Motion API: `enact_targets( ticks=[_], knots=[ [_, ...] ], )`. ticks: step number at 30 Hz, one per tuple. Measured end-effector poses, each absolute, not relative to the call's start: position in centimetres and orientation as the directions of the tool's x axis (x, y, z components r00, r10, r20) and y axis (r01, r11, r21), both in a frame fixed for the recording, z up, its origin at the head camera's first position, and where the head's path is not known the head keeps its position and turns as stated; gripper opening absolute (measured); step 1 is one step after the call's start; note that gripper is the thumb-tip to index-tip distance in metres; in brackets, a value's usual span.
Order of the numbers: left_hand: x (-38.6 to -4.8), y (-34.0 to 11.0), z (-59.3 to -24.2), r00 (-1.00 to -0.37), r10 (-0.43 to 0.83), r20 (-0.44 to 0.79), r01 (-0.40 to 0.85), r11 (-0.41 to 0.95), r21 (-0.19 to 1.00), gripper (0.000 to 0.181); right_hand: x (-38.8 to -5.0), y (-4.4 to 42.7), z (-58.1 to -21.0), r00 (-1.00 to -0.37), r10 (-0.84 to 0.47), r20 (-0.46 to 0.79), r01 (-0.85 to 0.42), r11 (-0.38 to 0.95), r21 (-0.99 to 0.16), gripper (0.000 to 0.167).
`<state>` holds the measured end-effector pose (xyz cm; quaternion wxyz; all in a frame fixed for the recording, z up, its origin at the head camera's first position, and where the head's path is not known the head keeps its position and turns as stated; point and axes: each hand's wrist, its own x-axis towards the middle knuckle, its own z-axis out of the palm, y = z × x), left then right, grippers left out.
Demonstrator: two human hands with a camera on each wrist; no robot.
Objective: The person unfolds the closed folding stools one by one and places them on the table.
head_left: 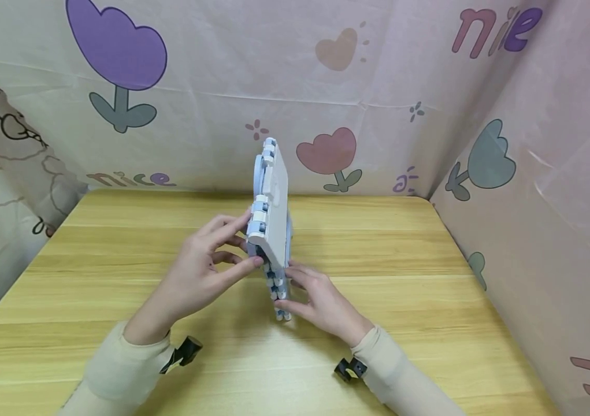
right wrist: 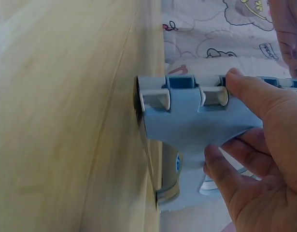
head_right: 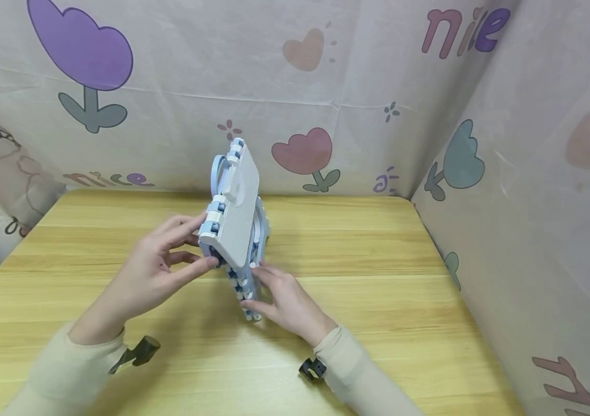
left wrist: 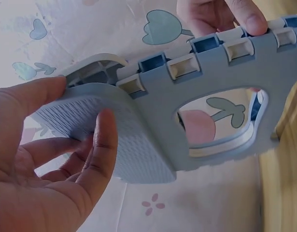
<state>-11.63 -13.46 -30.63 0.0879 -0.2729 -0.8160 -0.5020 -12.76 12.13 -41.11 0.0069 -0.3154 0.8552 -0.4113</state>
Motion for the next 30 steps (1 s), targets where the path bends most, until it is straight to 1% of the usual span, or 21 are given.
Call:
enact_targets(
  ticks=[4,11,18,22,26,30],
  knots=[
    [-11.5,-12.9,-31.0,-0.815,0.375,0.441,0.563,0.336,0.755,0.08,-12.7,12.1,-41.3,-0.798,-0.552,0.24,-0.523,0.438,-0.732,0.059],
    [-11.3,-12.2,-31.2,-0.807,0.364,0.465,0.583,0.363,0.727,0.081,-12.7,12.0,-41.4,-0.794,-0.555,0.249,-0.531,0.432,-0.729,0.056],
    [-11.5,-11.9,-31.7,-0.795,0.378,0.474,0.6,0.376,0.706,0.084,-12.8,12.1,-41.4,-0.802,-0.556,0.218,-0.505,0.436,-0.745,0.058],
    [-11.8,-11.9,-32.1,-0.807,0.389,0.443,0.581,0.393,0.713,0.09,-12.9,12.1,-41.5,-0.802,-0.558,0.214,-0.499,0.429,-0.753,0.058],
    [-12.2,-12.0,-32.5,-0.834,0.397,0.384,0.537,0.424,0.729,0.096,-13.1,12.1,-41.6,-0.796,-0.563,0.223,-0.502,0.408,-0.762,0.056],
    [-12.7,-12.0,-33.0,-0.857,0.396,0.331,0.493,0.438,0.752,0.098,-13.2,12.1,-41.6,-0.797,-0.562,0.22,-0.498,0.405,-0.767,0.056]
  ],
)
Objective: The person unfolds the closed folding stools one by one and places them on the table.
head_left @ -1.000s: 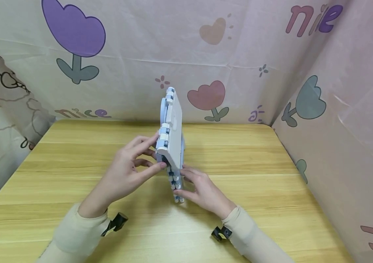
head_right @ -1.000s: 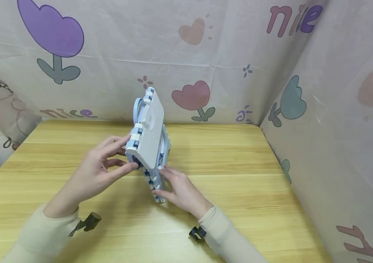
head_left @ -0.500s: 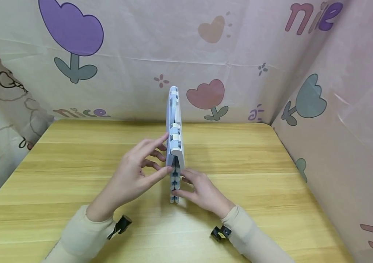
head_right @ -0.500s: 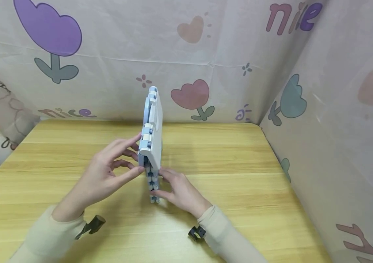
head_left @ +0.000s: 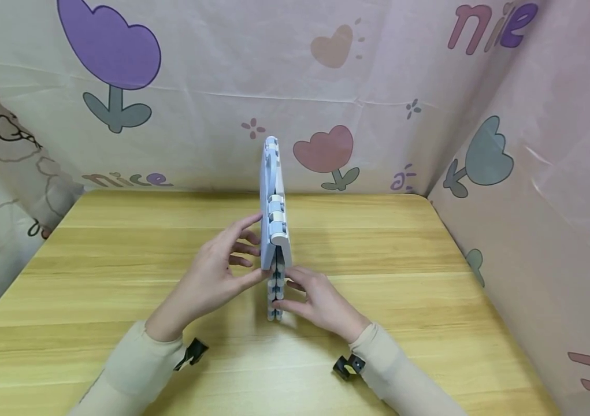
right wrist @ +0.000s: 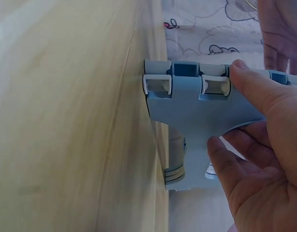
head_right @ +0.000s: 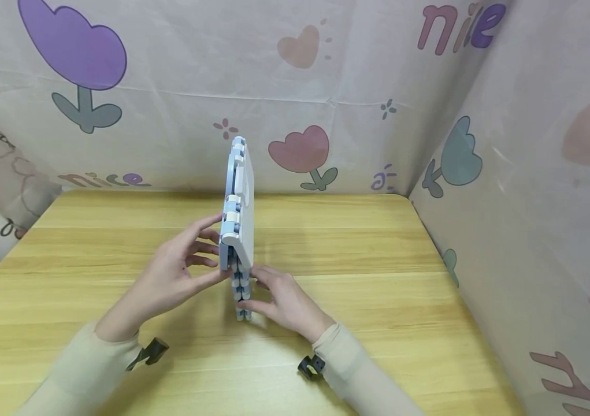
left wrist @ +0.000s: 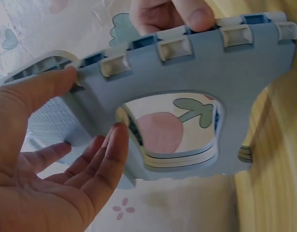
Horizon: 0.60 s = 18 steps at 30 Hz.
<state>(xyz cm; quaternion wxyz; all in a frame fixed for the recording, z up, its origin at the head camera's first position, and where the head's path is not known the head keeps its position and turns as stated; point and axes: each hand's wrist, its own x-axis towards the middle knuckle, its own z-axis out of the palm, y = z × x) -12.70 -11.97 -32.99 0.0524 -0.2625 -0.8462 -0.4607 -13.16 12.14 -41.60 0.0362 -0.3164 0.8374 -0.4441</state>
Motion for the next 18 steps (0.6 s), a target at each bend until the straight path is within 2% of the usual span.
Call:
enact_targets(
  ticks=[10,18],
  knots=[
    [-13.3,-11.9,-33.8,-0.877,0.4,0.267,0.429,0.4,0.81,0.096,-13.3,12.3,-41.7,-0.792,-0.569,0.223,-0.509,0.411,-0.756,0.057],
    [-13.7,-11.6,-34.5,-0.915,0.378,0.141,0.296,0.392,0.871,0.055,-13.3,12.4,-41.7,-0.787,-0.569,0.238,-0.525,0.416,-0.742,0.059]
  ],
)
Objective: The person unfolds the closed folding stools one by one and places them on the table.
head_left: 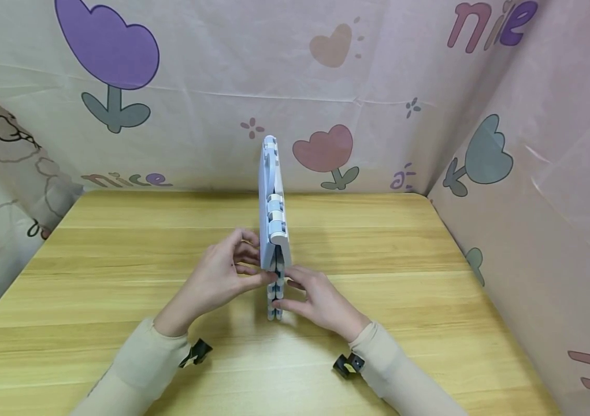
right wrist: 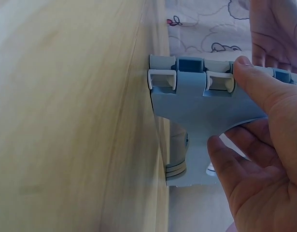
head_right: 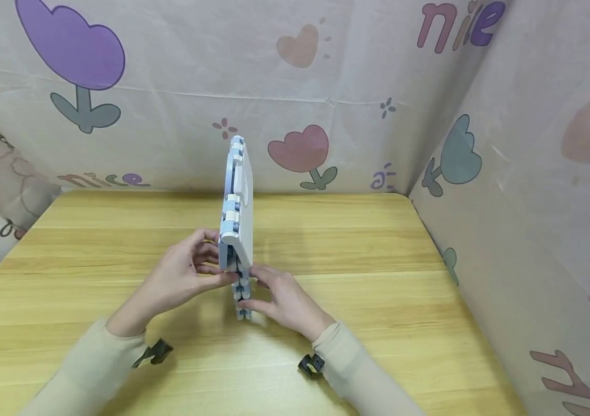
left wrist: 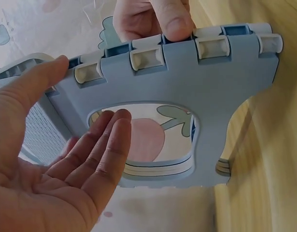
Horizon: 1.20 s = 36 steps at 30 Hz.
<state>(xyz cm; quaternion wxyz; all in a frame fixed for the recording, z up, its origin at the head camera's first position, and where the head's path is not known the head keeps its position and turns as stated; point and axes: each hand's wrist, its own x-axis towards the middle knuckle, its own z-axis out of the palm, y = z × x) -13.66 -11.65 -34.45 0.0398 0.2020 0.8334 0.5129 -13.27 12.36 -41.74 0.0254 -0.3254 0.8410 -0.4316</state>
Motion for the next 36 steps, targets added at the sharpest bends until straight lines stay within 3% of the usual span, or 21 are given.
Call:
enact_targets(
  ticks=[5,36],
  knots=[
    [-13.81,-11.68,-34.47,-0.924,0.365,0.112,0.274,0.429,0.861,0.034,-13.34,12.4,-41.79,-0.791,-0.567,0.229,-0.524,0.436,-0.732,0.06],
    [-14.34,-12.15,-35.04,-0.91,0.412,0.042,0.239,0.439,0.866,0.041,-13.42,12.59,-41.89,-0.803,-0.553,0.224,-0.499,0.418,-0.759,0.061]
  ],
)
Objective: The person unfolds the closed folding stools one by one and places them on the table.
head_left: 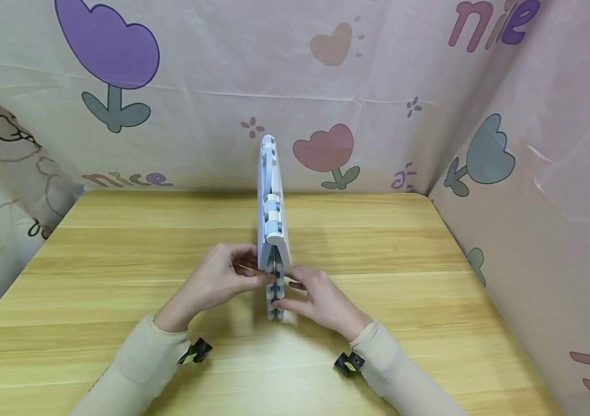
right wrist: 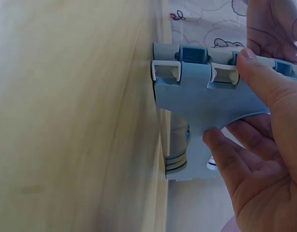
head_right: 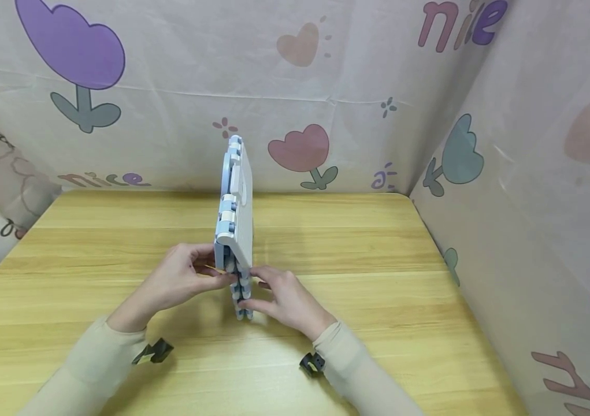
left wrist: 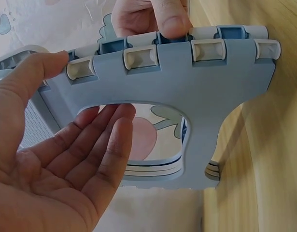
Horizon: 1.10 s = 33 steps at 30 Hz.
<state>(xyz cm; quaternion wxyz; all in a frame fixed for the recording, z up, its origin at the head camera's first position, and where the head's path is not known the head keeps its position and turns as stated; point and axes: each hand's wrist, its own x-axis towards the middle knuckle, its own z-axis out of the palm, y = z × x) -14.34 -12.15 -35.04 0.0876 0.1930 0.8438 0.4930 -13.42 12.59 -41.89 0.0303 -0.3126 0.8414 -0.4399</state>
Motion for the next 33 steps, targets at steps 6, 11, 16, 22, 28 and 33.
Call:
enact_targets(
  ticks=[6,11,16,22,28,33],
  knots=[
    [-14.4,-12.3,-35.1,-0.908,0.416,0.048,0.247,0.439,0.864,0.041,-13.6,12.9,-41.6,-0.809,-0.555,0.193,-0.467,0.407,-0.785,0.06],
    [-14.5,-12.4,-35.1,-0.903,0.425,0.062,0.266,0.44,0.858,0.039,-13.7,13.1,-41.6,-0.806,-0.561,0.191,-0.472,0.413,-0.779,0.06],
    [-14.7,-12.7,-35.1,-0.89,0.45,0.071,0.286,0.43,0.856,0.039,-13.7,13.3,-41.6,-0.807,-0.56,0.187,-0.468,0.415,-0.78,0.059],
    [-14.8,-13.6,-34.8,-0.878,0.473,0.065,0.291,0.423,0.858,0.041,-13.7,13.6,-41.4,-0.805,-0.566,0.179,-0.463,0.41,-0.786,0.062],
    [-15.0,-14.6,-34.5,-0.877,0.478,0.052,0.294,0.447,0.845,0.04,-13.8,13.8,-41.1,-0.815,-0.561,0.147,-0.443,0.438,-0.782,0.06],
    [-15.1,-15.1,-34.3,-0.876,0.482,0.031,0.284,0.461,0.841,0.035,-14.0,14.2,-40.9,-0.83,-0.547,0.112,-0.417,0.474,-0.776,0.06]
  ],
)
